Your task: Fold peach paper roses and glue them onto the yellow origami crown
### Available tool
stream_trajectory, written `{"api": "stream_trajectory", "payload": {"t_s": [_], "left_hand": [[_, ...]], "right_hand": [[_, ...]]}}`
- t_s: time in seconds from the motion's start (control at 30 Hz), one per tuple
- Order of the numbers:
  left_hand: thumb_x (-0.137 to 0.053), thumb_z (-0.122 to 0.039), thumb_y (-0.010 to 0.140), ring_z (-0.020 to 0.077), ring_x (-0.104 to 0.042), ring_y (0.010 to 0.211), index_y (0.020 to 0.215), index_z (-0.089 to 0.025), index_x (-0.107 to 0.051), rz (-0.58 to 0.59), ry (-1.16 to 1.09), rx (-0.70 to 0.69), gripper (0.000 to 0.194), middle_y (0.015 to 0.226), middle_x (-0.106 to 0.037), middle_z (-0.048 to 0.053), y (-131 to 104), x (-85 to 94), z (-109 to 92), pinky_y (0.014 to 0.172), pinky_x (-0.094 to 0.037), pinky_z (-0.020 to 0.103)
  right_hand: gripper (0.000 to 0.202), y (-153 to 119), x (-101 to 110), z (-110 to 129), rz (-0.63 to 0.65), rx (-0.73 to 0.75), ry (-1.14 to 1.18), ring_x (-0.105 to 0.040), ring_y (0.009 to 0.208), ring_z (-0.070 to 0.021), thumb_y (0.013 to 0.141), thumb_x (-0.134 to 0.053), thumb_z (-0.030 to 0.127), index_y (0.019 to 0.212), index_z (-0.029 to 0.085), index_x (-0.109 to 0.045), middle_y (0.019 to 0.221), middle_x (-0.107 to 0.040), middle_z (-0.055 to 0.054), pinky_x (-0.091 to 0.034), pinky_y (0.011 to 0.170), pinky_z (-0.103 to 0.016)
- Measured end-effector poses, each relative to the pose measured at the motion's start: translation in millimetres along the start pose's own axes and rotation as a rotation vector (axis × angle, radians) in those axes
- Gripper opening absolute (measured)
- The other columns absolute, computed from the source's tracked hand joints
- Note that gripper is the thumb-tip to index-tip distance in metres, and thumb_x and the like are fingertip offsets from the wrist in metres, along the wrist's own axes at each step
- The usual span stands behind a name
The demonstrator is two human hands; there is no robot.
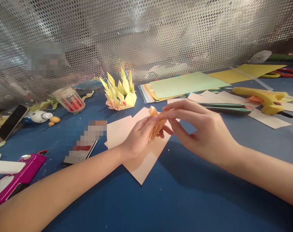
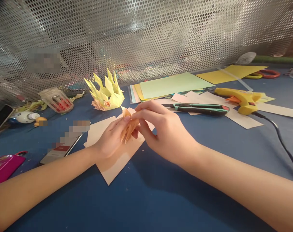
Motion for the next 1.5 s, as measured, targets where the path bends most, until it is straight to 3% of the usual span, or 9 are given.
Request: {"api": "stream_trajectory", "payload": {"t_s": [0.13, 0.23, 0.4, 0.47, 0.57, 0.7, 0.93, 1.23, 1.5], "left_hand": [[-0.053, -0.051, 0.105, 0.0172, -0.069, 0.075, 0.092, -0.022, -0.060, -0.005, -0.018, 0.009, 0.032, 0.083, -0.068, 0.001, 0.0, -2.2, -0.6, 0.070, -0.053, 0.031], [-0.053, -0.044, 0.105, 0.0163, -0.071, 0.073, 0.093, -0.023, -0.051, -0.012, -0.015, 0.017, 0.024, 0.083, -0.069, 0.000, -0.6, -1.7, -0.5, 0.069, -0.052, 0.030], [-0.059, -0.034, 0.099, 0.0157, -0.071, 0.072, 0.091, -0.024, -0.048, -0.018, -0.016, 0.006, 0.017, 0.078, -0.067, -0.002, -1.0, 0.4, -3.4, 0.071, -0.051, 0.031], [-0.060, -0.032, 0.096, 0.0165, -0.072, 0.073, 0.089, -0.024, -0.046, -0.027, -0.020, 0.006, 0.017, 0.075, -0.066, -0.003, -0.7, 1.7, -3.1, 0.072, -0.052, 0.031], [-0.063, -0.029, 0.093, 0.0166, -0.070, 0.073, 0.084, -0.024, -0.046, -0.034, -0.026, 0.005, 0.019, 0.071, -0.065, -0.004, -0.1, 2.7, -1.9, 0.071, -0.053, 0.031], [-0.066, -0.025, 0.091, 0.0127, -0.065, 0.069, 0.079, -0.022, -0.054, -0.062, -0.021, 0.005, 0.017, 0.073, -0.065, -0.004, 0.1, 3.4, -2.0, 0.070, -0.052, 0.028], [-0.074, -0.035, 0.090, 0.0152, -0.068, 0.083, 0.080, -0.020, -0.064, -0.072, -0.047, -0.034, 0.021, 0.086, -0.071, 0.001, 0.4, 5.0, -1.4, 0.080, -0.052, 0.030], [-0.080, -0.051, 0.088, 0.0212, -0.072, 0.100, 0.089, -0.020, -0.069, -0.028, -0.018, -0.039, 0.033, 0.095, -0.074, 0.003, -0.6, 3.6, -4.3, 0.093, -0.053, 0.035], [-0.077, -0.054, 0.090, 0.0204, -0.069, 0.092, 0.085, -0.021, -0.067, -0.010, 0.063, -0.047, 0.035, 0.090, -0.074, 0.004, -2.5, 2.4, -5.2, 0.085, -0.051, 0.033]], "right_hand": [[0.028, 2.5, 0.3, -2.7, -0.003, -0.064, 0.071, -0.074, 0.085, -0.0177, 0.089, -0.054, 0.004, 0.105, 0.023, -0.067, 0.096, -0.075, -0.004, -0.063, 0.077, -0.031], [0.034, 2.4, -1.0, -9.9, -0.002, -0.129, 0.141, -0.073, 0.083, -0.0170, 0.086, -0.056, 0.005, 0.113, 0.024, -0.064, 0.097, -0.074, -0.002, -0.062, 0.075, -0.030], [0.009, 5.6, -6.9, -15.9, 0.109, -0.177, 0.333, -0.074, 0.076, -0.0168, 0.096, -0.061, 0.018, 0.100, 0.025, -0.066, 0.086, -0.074, 0.000, -0.061, 0.066, -0.029], [0.010, 6.9, -9.8, -16.2, 0.167, -0.178, 0.372, -0.072, 0.070, -0.0150, 0.097, -0.062, 0.018, 0.097, 0.026, -0.067, 0.082, -0.073, 0.001, -0.059, 0.062, -0.028], [0.014, 7.2, -13.2, -18.7, 0.227, -0.167, 0.421, -0.073, 0.072, -0.0140, 0.095, -0.064, 0.016, 0.101, 0.027, -0.070, 0.090, -0.075, 0.001, -0.059, 0.065, -0.028], [0.003, 6.4, -14.5, -27.8, 0.234, -0.205, 0.467, -0.074, 0.081, -0.0158, 0.093, -0.073, 0.024, 0.092, 0.026, -0.073, 0.091, -0.077, 0.000, -0.060, 0.072, -0.029], [0.025, 7.8, -11.6, -36.2, 0.100, -0.355, 0.581, -0.074, 0.071, -0.0179, 0.088, -0.082, 0.044, 0.079, 0.022, -0.072, 0.076, -0.077, -0.002, -0.062, 0.066, -0.031], [0.028, 5.6, -8.8, -33.3, 0.001, -0.480, 0.653, -0.072, 0.068, -0.0155, 0.081, -0.089, 0.041, 0.076, 0.023, -0.068, 0.073, -0.076, 0.001, -0.060, 0.065, -0.028], [0.027, -0.5, -6.4, -28.7, -0.035, -0.488, 0.582, -0.072, 0.068, -0.0185, 0.084, -0.085, 0.038, 0.077, 0.026, -0.062, 0.075, -0.075, 0.001, -0.059, 0.065, -0.033]]}}
Point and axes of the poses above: each hand's wrist, its own y-axis towards the middle knuckle, its own x-axis out of the back of the hand, z = x × y, the point moved 6 cm from there along y, towards the middle knuckle
